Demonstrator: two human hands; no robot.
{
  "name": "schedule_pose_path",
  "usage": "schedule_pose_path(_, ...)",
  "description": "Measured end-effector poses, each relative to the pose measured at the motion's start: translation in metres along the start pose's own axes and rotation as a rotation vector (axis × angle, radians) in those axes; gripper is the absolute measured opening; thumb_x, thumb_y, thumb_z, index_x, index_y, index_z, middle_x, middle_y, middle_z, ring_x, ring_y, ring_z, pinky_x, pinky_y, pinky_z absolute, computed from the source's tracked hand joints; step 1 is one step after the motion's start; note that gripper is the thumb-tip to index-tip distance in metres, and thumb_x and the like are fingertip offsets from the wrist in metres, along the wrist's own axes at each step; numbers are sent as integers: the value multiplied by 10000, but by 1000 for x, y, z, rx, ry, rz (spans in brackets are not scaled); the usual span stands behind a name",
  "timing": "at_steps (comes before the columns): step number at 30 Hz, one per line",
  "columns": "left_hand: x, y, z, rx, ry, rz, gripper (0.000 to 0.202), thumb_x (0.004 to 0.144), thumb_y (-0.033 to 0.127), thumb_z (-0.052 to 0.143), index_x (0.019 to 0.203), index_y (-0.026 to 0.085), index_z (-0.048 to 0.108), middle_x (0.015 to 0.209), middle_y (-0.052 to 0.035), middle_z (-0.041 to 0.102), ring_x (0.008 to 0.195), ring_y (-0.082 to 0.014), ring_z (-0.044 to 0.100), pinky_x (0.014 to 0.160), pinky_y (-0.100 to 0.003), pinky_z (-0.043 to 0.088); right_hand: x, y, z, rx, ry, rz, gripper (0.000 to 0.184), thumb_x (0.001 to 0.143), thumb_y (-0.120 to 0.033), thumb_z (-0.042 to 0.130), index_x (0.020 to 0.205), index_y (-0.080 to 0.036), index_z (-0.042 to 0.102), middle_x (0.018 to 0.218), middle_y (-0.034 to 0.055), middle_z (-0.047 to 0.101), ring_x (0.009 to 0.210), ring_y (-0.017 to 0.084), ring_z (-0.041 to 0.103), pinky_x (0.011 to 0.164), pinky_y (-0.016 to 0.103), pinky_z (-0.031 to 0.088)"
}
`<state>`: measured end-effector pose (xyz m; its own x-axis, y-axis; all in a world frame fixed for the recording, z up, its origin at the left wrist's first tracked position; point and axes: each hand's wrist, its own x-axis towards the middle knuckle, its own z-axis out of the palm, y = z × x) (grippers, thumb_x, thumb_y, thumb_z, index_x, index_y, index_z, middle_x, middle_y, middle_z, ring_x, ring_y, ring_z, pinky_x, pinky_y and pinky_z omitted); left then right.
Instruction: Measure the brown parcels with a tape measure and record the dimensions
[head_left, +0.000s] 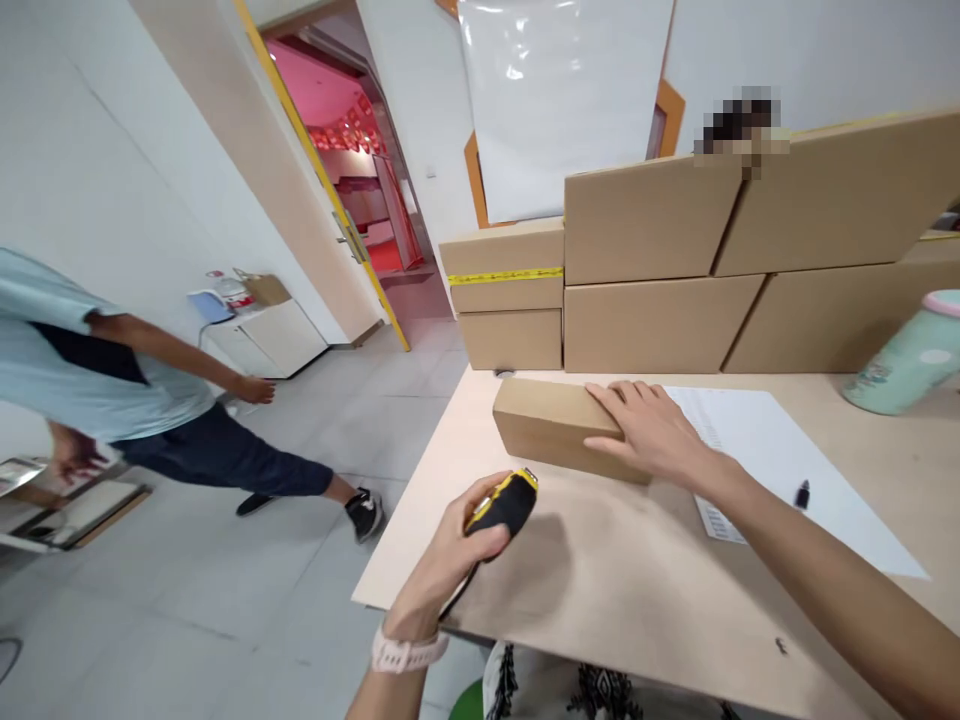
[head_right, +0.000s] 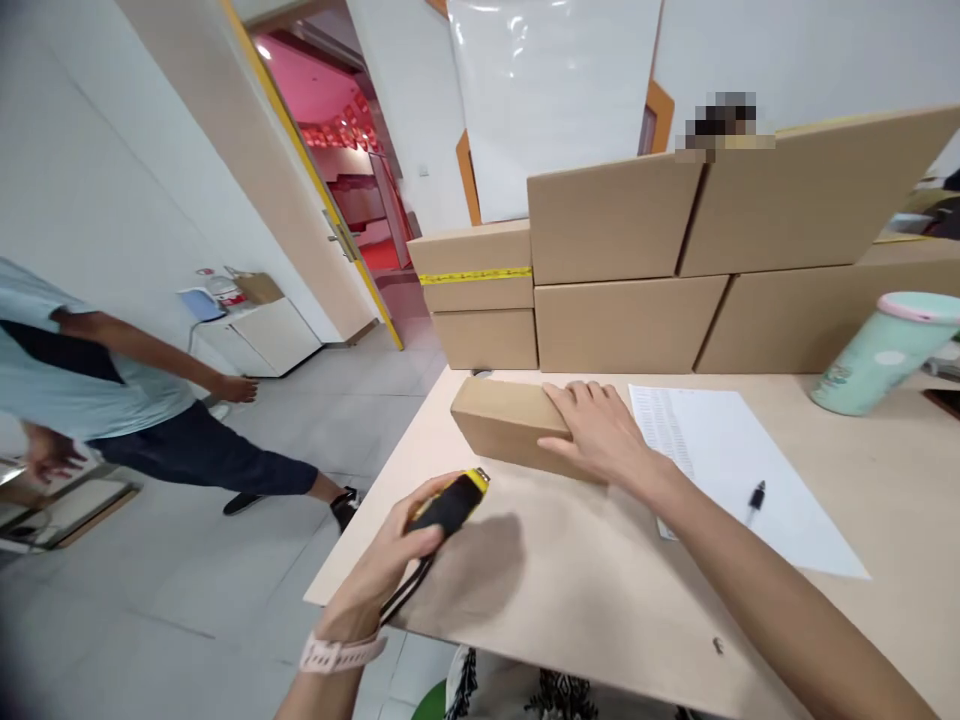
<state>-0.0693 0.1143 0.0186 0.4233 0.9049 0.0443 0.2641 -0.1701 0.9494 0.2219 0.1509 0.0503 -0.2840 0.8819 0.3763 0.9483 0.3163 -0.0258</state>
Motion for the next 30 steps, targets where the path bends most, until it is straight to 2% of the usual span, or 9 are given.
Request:
schedule_pose_path(2,-14,10,-20,-212,7,20,780,722,743,493,1225,155,585,1137,-150,680,981,-346,640,817,-462,524,-25,-10,11,-30,90,-69,626,841,-422,623,1406,-243,421,1219,172,595,1079,360,533,877,494,403)
schedule_pose_path(5,-26,23,-39,-629,20,34,638,709,711,566,978,148,703,875,-134,734,893,-349,663,754,-461,533,-75,-24,31,-9,219,-172,626,857,-153,595,1424,-320,390,1267,126,593,1187,318,507,976,505,362)
schedule_pose_path(8,-23,31,-36,-785,-77,-17,542,714,662,616,891,161,722,805,-114,725,866,-314,665,717,-417,542,-112,-34,37,210,248,-217,550,841,-313,668,1352,-380,474,1236,79,628,1141,308,555,975,524,385)
schedule_pose_path(10,-16,35,-24,-768,-186,-77,579,684,628,676,1008,149,699,899,-127,713,843,-284,661,692,-381,542,-123,-42,24,464,210,-48,460,831,-413,660,1274,-374,543,1221,78,634,1112,321,569,911,522,442)
schedule_pose_path(13,-5,39,-1,-687,-345,-127,659,659,577,730,1138,138,625,1027,-135,661,820,-221,630,695,-318,511,-118,-55,-7,939,12,354,274,898,-464,535,1127,-330,605,1154,90,645,1029,286,602,773,427,517)
schedule_pose_path(15,-3,38,12,-611,-429,-118,648,671,576,725,1145,152,599,1042,-111,635,852,-196,597,745,-298,473,-108,-64,-23,1248,-134,464,280,895,-515,522,1016,-277,604,966,74,659,870,233,620,725,370,519)
schedule_pose_path(19,-7,33,21,-448,-475,-82,611,700,580,700,1147,179,590,1056,-80,600,934,-205,539,818,-309,406,-96,-76,-27,1593,-306,538,350,817,-570,622,837,-232,531,684,-20,522,630,137,515,587,274,465)
schedule_pose_path(23,-13,31,15,-416,-459,-75,601,704,585,688,1141,184,594,1037,-77,589,928,-208,520,808,-312,396,-95,-78,-16,1628,-254,631,376,768,-574,678,842,-233,537,708,-21,513,665,138,506,566,254,431)
schedule_pose_path(30,-10,34,16,-543,-475,-117,628,690,611,688,1116,156,613,974,-87,600,823,-176,560,704,-272,464,-91,-82,-9,1898,-452,634,326,683,-479,792,756,-243,579,674,-37,510,579,113,434,566,258,366)
